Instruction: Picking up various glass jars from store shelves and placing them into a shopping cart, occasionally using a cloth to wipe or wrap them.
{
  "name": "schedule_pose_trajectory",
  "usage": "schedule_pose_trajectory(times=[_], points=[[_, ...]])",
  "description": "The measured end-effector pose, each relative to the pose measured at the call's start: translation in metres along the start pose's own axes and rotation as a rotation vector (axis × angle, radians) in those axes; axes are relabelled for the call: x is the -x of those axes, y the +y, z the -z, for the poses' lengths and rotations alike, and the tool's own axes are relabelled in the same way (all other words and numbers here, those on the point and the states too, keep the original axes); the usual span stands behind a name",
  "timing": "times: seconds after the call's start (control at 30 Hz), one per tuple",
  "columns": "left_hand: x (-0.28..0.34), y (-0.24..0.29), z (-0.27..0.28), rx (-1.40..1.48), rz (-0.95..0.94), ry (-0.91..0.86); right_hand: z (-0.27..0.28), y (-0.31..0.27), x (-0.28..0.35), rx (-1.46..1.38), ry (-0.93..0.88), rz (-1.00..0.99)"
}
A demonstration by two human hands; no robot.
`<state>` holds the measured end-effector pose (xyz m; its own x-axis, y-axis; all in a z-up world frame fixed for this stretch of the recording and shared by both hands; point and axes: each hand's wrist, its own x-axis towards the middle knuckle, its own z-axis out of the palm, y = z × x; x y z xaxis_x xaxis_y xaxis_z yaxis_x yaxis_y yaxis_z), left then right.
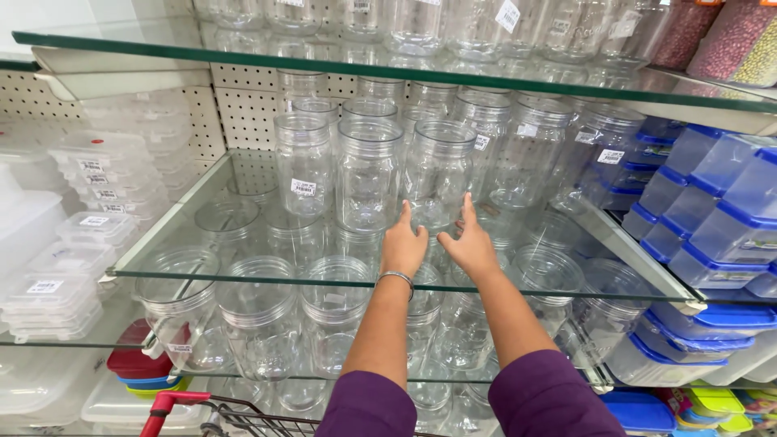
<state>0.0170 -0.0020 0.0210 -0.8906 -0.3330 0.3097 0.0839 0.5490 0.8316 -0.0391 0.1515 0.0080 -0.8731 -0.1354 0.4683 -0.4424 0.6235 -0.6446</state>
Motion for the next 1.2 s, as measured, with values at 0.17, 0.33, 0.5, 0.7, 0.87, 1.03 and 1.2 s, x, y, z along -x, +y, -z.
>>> schedule_pose_trajectory(times=[0.17,0.33,0.5,0.7,0.87,1.03,1.2], points=[[0.005,0.009,0.007,0.011,0.047,-0.033,-0.001,0.003,0.001,-0.075,0.017,-0.015],[-0.006,-0.006,-0.005,0.058,0.033,0.007,-0.001,0.005,-0.002,-0.119,0.021,-0.021],[-0.020,-0.025,-0.021,0.070,-0.042,0.074,0.001,0.002,-0.002,-0.155,0.013,-0.054],[-0.017,-0.022,-0.018,0.124,-0.022,0.074,0.000,0.004,-0.002,-0.184,0.014,-0.034],[-0.020,-0.028,-0.022,0.171,-0.043,0.110,0.003,-0.001,-0.001,-0.177,0.007,-0.041],[-0.016,-0.023,-0.018,0.189,-0.036,0.103,0.003,0.000,-0.002,-0.184,0.003,-0.043],[-0.016,-0.023,-0.018,0.183,-0.049,0.110,0.002,0.002,-0.002,-0.187,0.004,-0.036]])
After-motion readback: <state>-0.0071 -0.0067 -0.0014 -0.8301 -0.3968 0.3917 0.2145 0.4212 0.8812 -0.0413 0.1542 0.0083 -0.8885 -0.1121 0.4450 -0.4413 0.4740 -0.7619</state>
